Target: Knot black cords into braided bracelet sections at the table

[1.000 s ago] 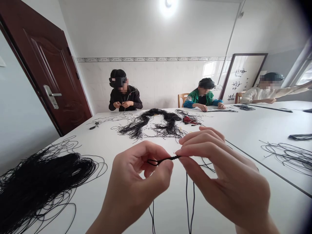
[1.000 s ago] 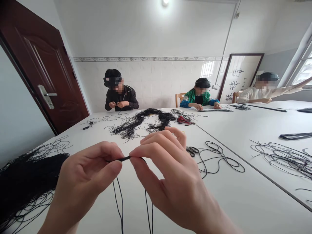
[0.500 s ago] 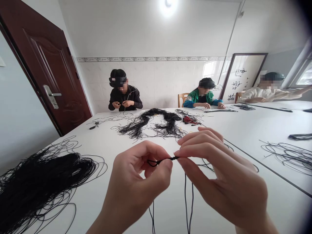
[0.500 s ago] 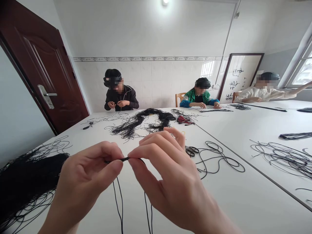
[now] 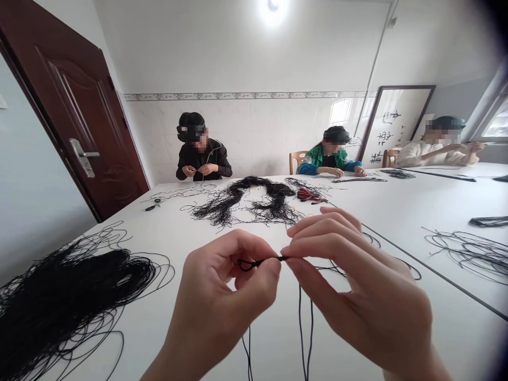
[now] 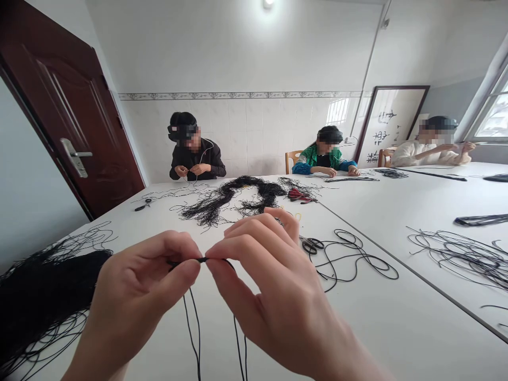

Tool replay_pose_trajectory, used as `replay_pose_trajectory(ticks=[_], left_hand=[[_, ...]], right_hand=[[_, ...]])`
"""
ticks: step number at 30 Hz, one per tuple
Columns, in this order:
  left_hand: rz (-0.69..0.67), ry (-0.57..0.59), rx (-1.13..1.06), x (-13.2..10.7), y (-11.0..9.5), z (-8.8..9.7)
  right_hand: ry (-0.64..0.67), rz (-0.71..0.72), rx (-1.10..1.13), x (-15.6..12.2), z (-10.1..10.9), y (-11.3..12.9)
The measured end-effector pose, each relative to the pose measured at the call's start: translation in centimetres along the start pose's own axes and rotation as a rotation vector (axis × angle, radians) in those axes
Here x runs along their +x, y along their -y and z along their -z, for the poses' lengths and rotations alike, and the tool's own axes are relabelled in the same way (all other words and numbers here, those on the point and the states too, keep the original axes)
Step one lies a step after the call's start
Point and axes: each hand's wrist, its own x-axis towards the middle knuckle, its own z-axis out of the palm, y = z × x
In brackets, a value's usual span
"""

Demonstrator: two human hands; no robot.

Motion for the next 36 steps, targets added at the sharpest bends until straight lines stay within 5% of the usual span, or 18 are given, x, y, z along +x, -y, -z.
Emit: replay_pose_trajectory(ticks=[36], left_hand=[[0.033, 0.08, 0.065, 0.13, -0.06, 0.52]], right_hand=[[-0.005, 0.006, 0.018, -0.14, -0.11, 0.11]])
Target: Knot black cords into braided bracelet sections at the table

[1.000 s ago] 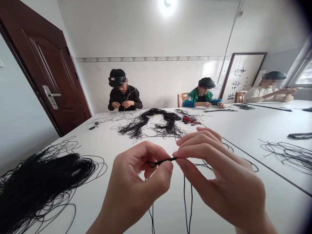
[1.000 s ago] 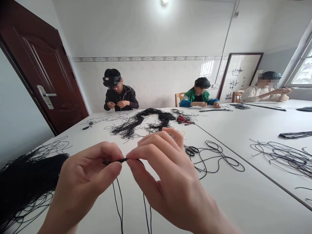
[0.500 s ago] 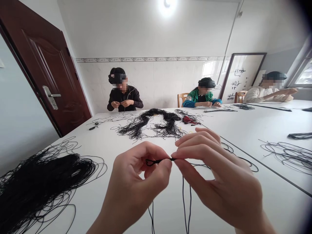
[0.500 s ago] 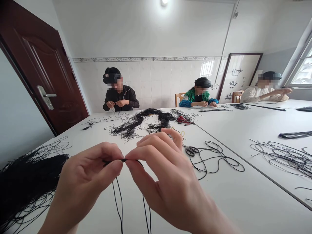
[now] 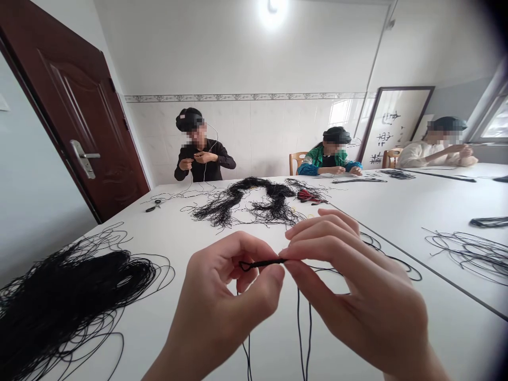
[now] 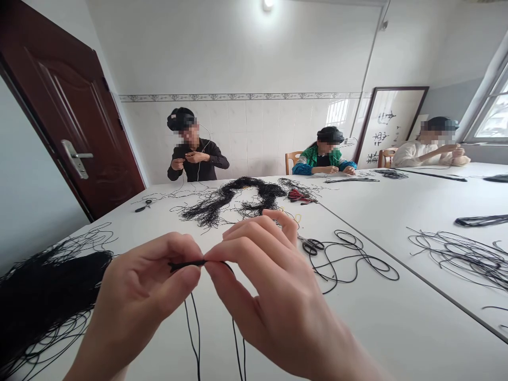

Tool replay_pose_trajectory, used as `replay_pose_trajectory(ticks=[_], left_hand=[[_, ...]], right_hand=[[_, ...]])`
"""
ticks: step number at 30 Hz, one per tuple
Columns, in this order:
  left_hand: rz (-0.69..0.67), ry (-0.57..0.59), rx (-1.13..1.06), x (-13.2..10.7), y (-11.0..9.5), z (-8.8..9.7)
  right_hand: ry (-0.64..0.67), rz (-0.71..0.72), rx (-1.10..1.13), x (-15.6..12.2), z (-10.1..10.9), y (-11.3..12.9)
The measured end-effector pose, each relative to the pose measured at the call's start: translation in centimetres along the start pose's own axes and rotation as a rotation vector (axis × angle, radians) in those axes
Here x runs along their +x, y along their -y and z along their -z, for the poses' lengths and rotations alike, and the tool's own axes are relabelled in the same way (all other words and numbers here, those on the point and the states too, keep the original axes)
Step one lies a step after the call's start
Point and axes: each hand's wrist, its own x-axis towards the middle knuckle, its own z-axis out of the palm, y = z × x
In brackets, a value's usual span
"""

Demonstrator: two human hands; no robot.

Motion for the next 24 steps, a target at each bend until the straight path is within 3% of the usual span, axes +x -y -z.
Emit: replay_pose_trajectory(ticks=[6, 13, 18, 24], left_hand=[[-0.01, 0.017, 0.017, 0.2, 0.0, 0.2], [-0.029, 0.137, 0.062, 0.6, 0.5, 1.0], [-0.009, 0.276, -0.041, 0.6, 0.6, 1.4], [-0.098, 0.195, 0.124, 0.8, 0.7, 1.3]], right_hand=[[0.009, -0.016, 0.001, -0.1, 0.0, 0.0], [0.017, -0.011, -0.004, 0.0, -0.1, 0.0], [0.012, -0.005, -0.008, 0.0, 0.1, -0.2], [0.015, -0.015, -0.041, 0.1, 0.1, -0.4]])
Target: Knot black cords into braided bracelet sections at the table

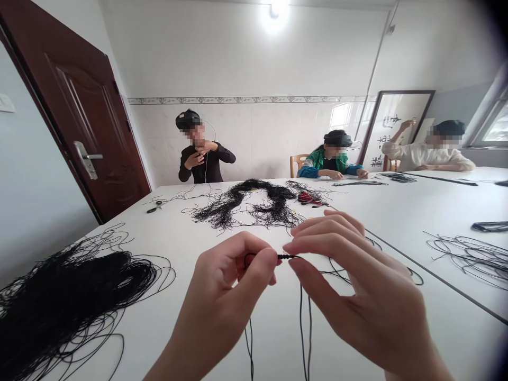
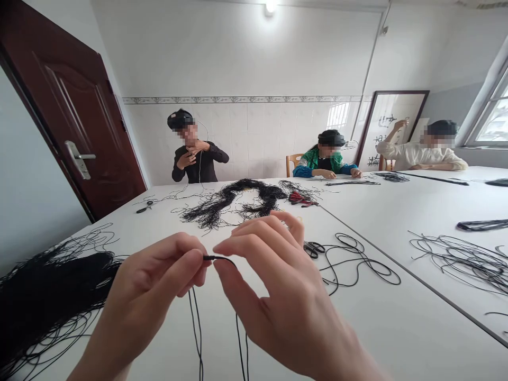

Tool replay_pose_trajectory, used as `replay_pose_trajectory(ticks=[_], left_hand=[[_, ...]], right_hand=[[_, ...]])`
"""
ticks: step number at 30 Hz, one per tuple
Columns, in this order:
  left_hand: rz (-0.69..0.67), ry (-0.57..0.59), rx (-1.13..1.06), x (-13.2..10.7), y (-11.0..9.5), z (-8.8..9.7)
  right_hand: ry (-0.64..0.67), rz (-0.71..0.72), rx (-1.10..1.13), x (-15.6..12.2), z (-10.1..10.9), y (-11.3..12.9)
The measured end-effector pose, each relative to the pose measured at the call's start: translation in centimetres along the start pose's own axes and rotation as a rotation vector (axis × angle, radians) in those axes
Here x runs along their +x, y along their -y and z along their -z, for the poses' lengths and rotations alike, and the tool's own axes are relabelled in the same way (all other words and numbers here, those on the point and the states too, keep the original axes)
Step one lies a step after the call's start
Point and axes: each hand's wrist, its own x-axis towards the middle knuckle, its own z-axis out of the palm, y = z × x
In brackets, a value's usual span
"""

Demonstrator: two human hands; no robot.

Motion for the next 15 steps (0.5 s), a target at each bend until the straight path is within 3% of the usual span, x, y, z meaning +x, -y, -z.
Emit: replay_pose_trajectory(ticks=[7, 15], left_hand=[[-0.057, -0.007, 0.165, -0.1, 0.4, -0.2], [-0.014, -0.031, 0.026, 0.5, 1.0, -0.4]], right_hand=[[0.003, 0.059, -0.081, 0.1, -0.2, -0.2], [-0.007, 0.02, -0.119, 0.4, -0.2, -1.1]])
